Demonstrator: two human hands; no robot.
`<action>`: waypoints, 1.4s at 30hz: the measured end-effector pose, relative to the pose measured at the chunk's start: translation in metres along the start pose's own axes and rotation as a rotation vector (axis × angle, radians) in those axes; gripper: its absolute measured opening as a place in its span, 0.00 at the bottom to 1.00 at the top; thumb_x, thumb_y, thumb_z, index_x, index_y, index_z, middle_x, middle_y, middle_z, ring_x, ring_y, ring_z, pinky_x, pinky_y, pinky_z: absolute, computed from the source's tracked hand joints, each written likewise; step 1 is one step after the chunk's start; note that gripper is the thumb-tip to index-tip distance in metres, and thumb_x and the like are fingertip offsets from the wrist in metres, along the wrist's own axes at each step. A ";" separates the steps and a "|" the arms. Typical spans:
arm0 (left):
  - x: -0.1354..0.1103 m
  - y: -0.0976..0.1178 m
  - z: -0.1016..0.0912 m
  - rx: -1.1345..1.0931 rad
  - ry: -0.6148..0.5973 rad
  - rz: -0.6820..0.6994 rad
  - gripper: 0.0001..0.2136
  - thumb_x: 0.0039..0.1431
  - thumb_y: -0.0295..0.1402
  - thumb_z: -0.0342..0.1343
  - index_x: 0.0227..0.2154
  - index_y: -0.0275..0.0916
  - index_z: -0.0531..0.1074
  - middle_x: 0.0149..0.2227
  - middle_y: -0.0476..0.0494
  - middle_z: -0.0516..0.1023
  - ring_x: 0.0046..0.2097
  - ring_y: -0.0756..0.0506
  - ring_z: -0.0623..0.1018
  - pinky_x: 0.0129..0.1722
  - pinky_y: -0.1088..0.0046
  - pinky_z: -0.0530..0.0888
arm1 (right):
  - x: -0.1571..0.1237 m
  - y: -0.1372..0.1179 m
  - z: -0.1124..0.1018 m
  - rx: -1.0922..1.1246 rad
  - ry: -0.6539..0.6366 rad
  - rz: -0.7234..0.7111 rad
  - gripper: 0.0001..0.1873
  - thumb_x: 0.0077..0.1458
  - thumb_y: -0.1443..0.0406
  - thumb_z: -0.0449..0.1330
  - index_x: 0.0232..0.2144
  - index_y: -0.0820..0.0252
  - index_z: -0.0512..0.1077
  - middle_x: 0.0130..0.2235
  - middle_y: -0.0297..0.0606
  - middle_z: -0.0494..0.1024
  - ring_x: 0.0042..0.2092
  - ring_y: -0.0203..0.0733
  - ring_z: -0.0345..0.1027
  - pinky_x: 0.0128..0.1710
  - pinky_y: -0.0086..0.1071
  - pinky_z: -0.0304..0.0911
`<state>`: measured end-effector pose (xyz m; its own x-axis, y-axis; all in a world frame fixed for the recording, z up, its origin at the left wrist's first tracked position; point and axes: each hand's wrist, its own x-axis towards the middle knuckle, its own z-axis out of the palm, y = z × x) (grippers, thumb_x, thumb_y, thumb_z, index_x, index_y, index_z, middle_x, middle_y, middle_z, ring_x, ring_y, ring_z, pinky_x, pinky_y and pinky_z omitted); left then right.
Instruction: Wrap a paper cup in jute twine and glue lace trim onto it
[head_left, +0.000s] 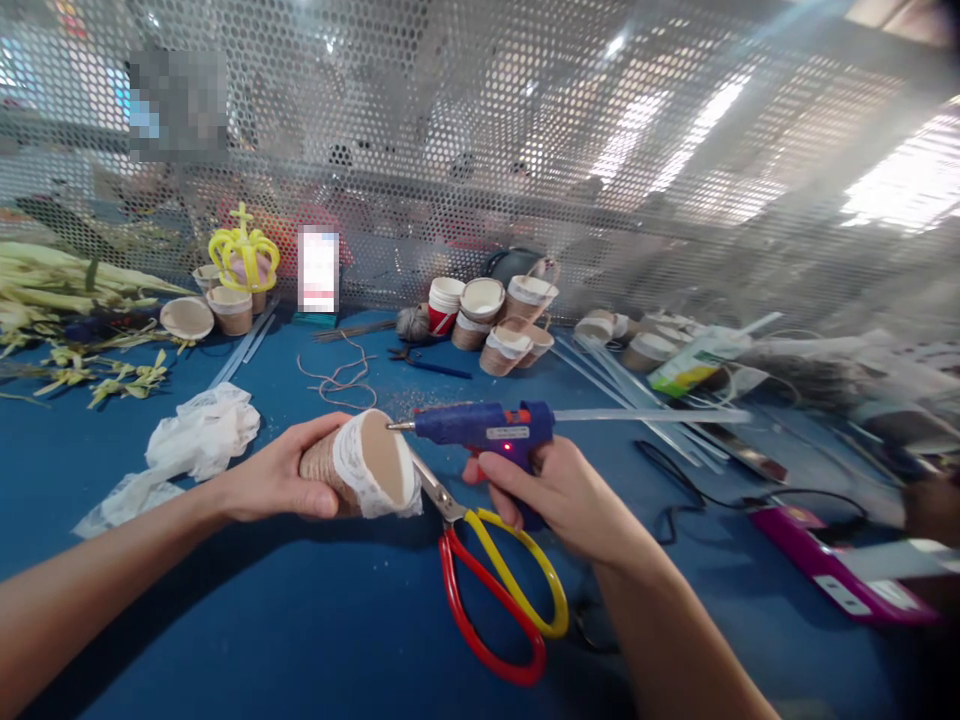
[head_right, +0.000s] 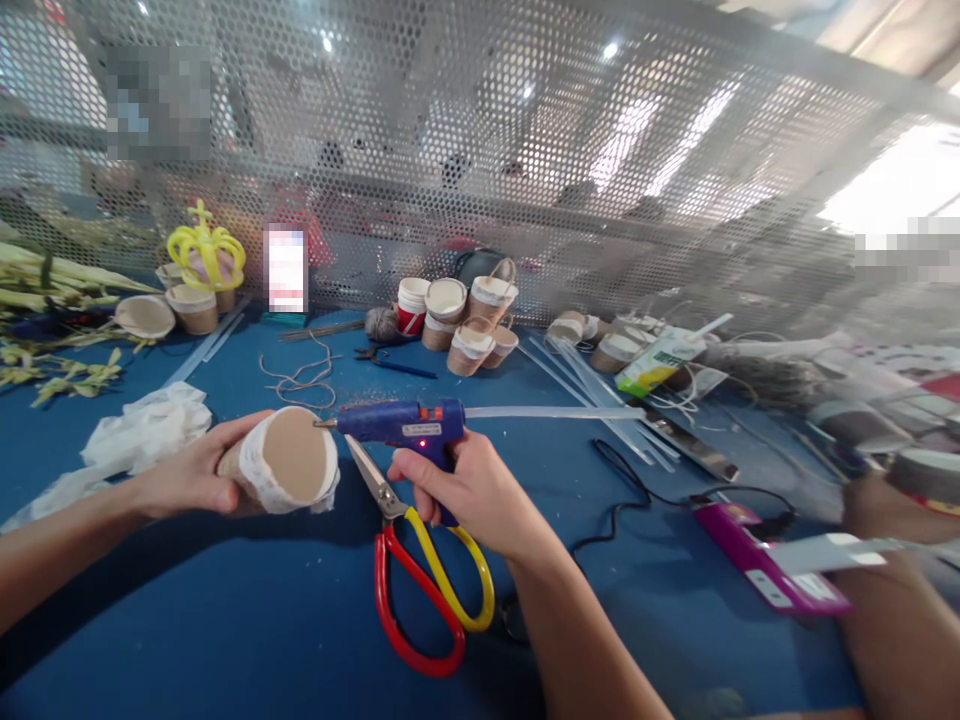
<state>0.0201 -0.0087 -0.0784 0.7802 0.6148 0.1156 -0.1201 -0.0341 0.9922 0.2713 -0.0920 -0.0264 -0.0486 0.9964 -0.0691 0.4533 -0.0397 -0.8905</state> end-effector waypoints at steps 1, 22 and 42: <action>0.000 0.000 0.000 -0.010 -0.008 -0.002 0.34 0.36 0.48 0.64 0.47 0.38 0.65 0.39 0.43 0.71 0.38 0.44 0.71 0.35 0.73 0.69 | 0.000 0.000 0.000 -0.010 -0.002 0.006 0.17 0.50 0.55 0.57 0.24 0.64 0.72 0.13 0.29 0.65 0.16 0.30 0.58 0.18 0.25 0.56; 0.003 0.005 0.006 0.369 0.299 0.085 0.29 0.43 0.39 0.63 0.46 0.40 0.56 0.43 0.42 0.67 0.44 0.41 0.70 0.43 0.66 0.70 | -0.002 0.002 0.012 0.027 0.235 -0.057 0.17 0.48 0.54 0.59 0.24 0.63 0.73 0.15 0.32 0.70 0.18 0.34 0.63 0.20 0.28 0.62; 0.003 0.005 0.012 0.457 0.351 0.174 0.28 0.39 0.35 0.64 0.43 0.40 0.55 0.43 0.42 0.68 0.45 0.41 0.72 0.44 0.64 0.71 | -0.003 0.007 0.027 -0.292 0.442 -0.258 0.14 0.48 0.60 0.58 0.15 0.58 0.70 0.11 0.30 0.67 0.15 0.35 0.61 0.17 0.28 0.61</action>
<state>0.0295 -0.0166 -0.0729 0.5144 0.7904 0.3327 0.1088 -0.4450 0.8889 0.2508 -0.0971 -0.0441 0.1571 0.9101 0.3834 0.7057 0.1681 -0.6883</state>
